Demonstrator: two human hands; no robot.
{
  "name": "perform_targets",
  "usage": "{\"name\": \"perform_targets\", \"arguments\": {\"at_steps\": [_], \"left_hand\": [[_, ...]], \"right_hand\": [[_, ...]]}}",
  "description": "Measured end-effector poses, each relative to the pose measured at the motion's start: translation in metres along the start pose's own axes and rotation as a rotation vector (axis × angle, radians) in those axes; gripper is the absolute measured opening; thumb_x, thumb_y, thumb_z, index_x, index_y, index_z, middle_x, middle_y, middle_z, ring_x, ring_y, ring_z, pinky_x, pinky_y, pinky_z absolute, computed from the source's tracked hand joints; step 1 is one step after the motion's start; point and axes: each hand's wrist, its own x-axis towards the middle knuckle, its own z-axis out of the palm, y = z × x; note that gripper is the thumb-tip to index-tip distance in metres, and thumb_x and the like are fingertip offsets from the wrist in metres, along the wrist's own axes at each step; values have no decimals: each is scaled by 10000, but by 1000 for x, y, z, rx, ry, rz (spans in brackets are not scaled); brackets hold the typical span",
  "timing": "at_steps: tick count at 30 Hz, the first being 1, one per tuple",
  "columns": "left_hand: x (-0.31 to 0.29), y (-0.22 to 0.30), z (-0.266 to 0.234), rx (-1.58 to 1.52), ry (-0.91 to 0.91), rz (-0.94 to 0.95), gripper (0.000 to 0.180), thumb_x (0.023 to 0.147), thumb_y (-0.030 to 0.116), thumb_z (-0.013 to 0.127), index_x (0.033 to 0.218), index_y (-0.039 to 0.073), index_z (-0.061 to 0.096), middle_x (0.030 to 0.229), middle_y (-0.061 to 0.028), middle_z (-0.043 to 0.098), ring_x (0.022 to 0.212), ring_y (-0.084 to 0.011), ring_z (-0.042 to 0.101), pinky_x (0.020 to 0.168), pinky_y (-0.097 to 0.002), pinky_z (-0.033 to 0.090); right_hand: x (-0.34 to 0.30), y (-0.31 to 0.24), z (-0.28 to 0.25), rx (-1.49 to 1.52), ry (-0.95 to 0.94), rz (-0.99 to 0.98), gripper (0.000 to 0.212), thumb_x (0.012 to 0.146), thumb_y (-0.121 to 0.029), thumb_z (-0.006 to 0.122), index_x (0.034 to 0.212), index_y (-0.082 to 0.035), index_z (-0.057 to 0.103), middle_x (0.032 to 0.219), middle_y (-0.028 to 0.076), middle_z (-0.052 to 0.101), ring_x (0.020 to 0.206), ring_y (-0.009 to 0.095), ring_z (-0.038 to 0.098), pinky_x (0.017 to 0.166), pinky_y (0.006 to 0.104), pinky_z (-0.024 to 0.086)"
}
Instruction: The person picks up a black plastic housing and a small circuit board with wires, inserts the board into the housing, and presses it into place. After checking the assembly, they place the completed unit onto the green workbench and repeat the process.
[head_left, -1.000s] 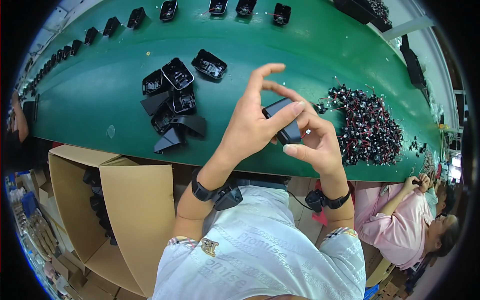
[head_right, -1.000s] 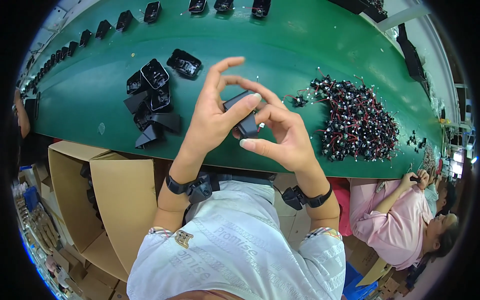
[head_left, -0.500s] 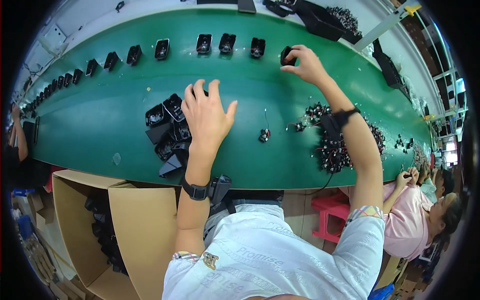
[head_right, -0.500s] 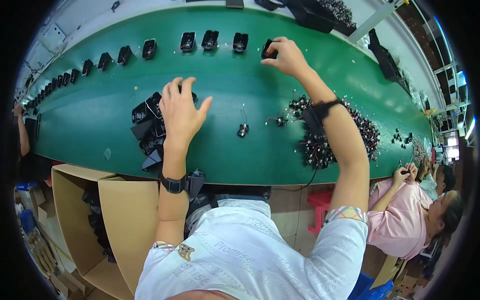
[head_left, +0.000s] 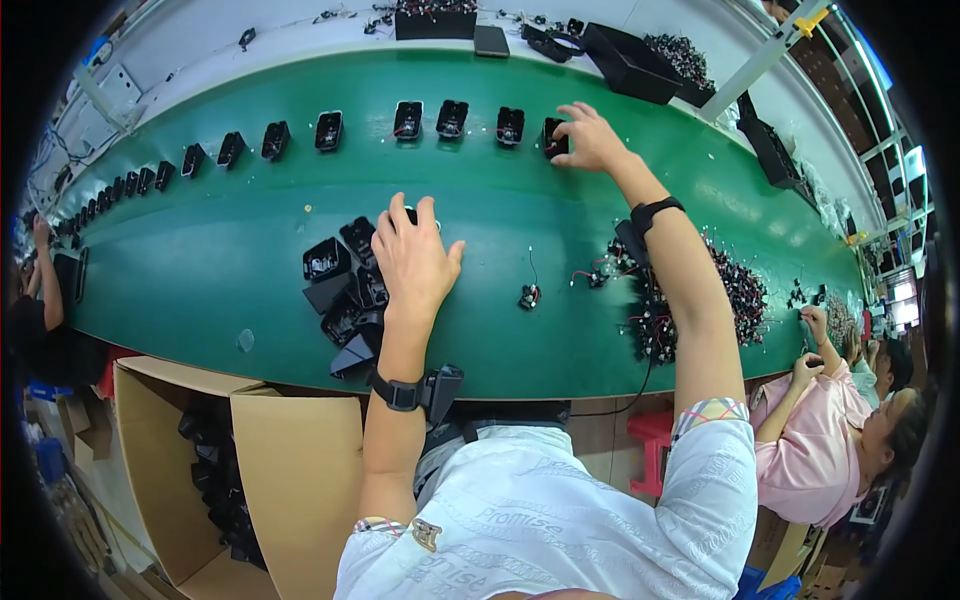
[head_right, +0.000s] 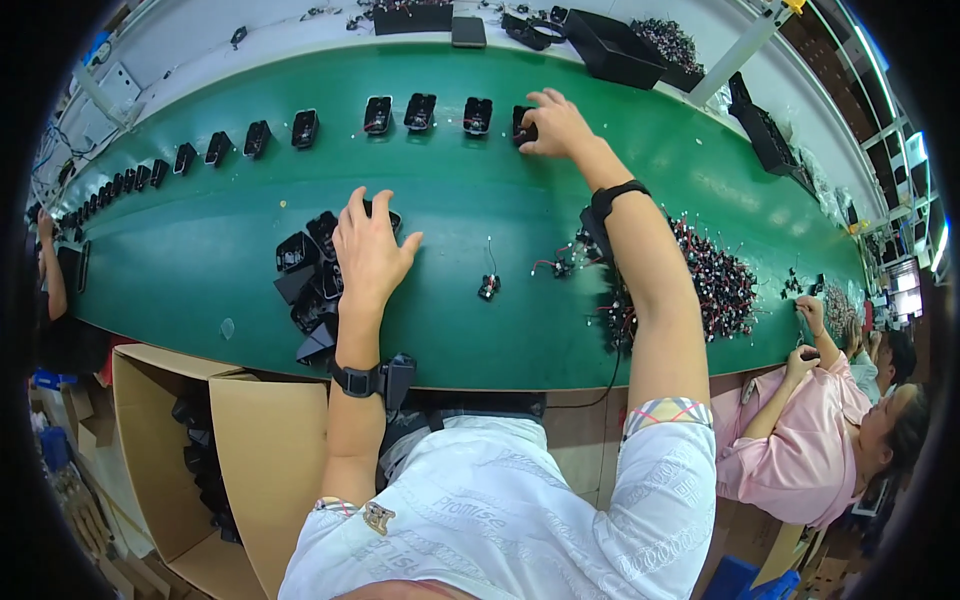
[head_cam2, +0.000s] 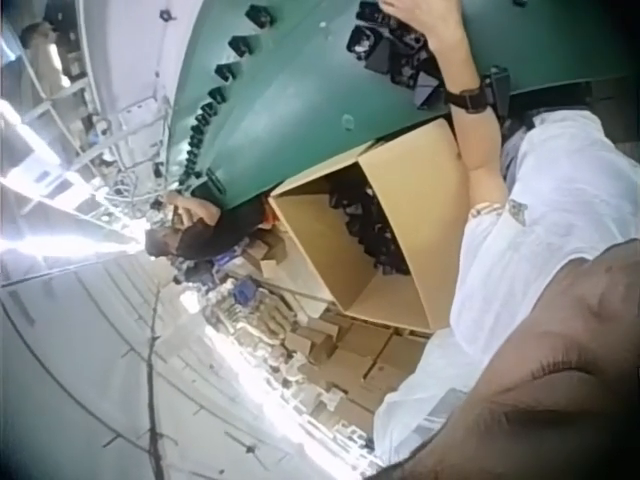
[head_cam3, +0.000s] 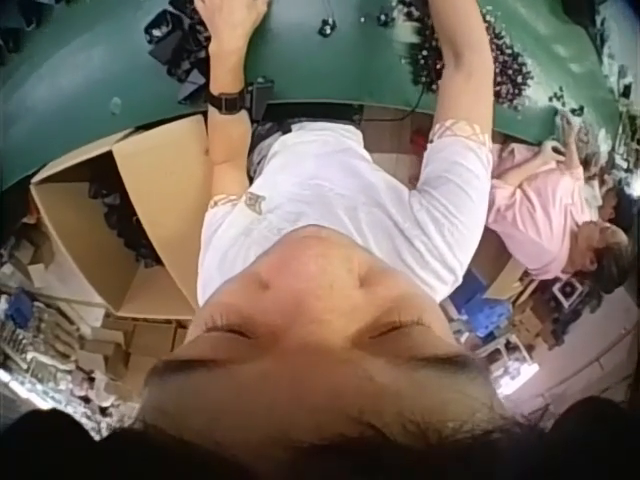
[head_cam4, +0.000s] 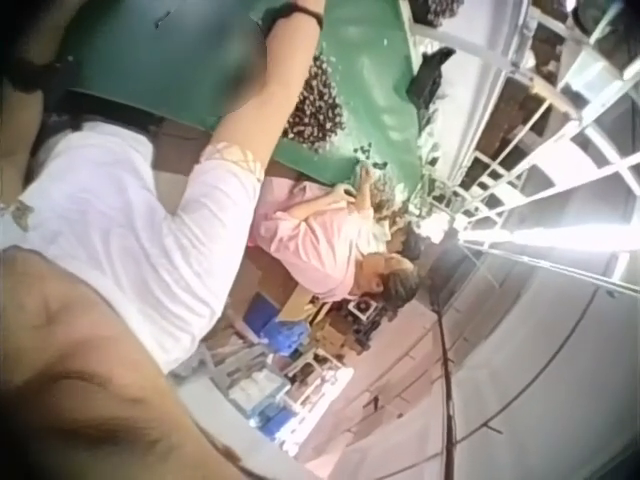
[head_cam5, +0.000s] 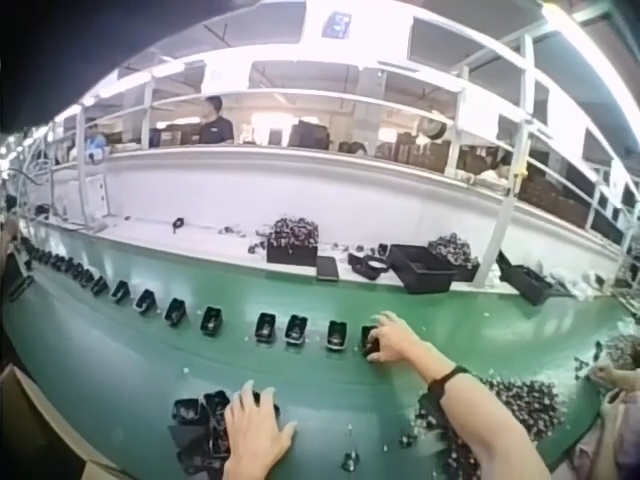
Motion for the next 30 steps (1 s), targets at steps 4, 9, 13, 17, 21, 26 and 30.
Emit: {"name": "perform_targets", "arguments": {"at_steps": [4,9,13,17,21,26,30], "left_hand": [[-5,-6,1,-64,-15,78,645,741,170,871,1298,47,571,1424,-212,485,1251,-414,521,1024,-512,461],[-11,-5,7,-170,-163,214,644,719,110,870,1291,43,580,1386,-181,509,1248,-410,524,994,-507,495],[-19,12,10,-193,-269,331,620,736,122,861,1285,45,583,1370,-183,520,1276,-409,508,1006,-509,493],[-29,17,7,-227,-249,359,592,743,123,855,1268,48,593,1374,-186,518,1284,-405,502,1009,-507,491],[-40,15,6,-259,-227,343,518,741,113,852,1203,50,627,1390,-197,502,1280,-414,494,999,-509,491],[-57,21,10,-388,-171,291,453,723,24,820,1140,50,644,1398,-225,472,1287,-438,485,1016,-512,483],[-67,19,14,-557,-103,235,452,701,-63,740,1126,58,644,1409,-255,434,1262,-472,508,1011,-518,490]], "right_hand": [[-22,-46,-43,32,300,-148,339,803,-299,814,1037,-65,741,1386,176,599,1323,370,525,1079,478,457],[-139,-155,-102,584,4,1,211,846,-135,773,1024,-41,710,898,118,727,825,240,719,733,352,564],[-189,-192,-67,644,-142,201,364,813,-252,838,1075,-57,677,907,77,702,753,204,686,683,341,548],[-190,-216,-29,566,15,337,468,791,-332,856,1081,-51,619,914,66,657,718,211,640,669,342,534],[-185,-216,-14,612,145,327,348,790,-184,806,1022,-32,595,868,70,623,722,235,610,663,347,515],[-186,-204,-15,610,219,194,240,778,-33,728,986,-29,607,913,72,644,847,249,618,702,349,515],[-185,-202,-22,800,189,240,227,763,15,729,968,-43,651,1061,103,678,959,280,624,782,367,527]]}}
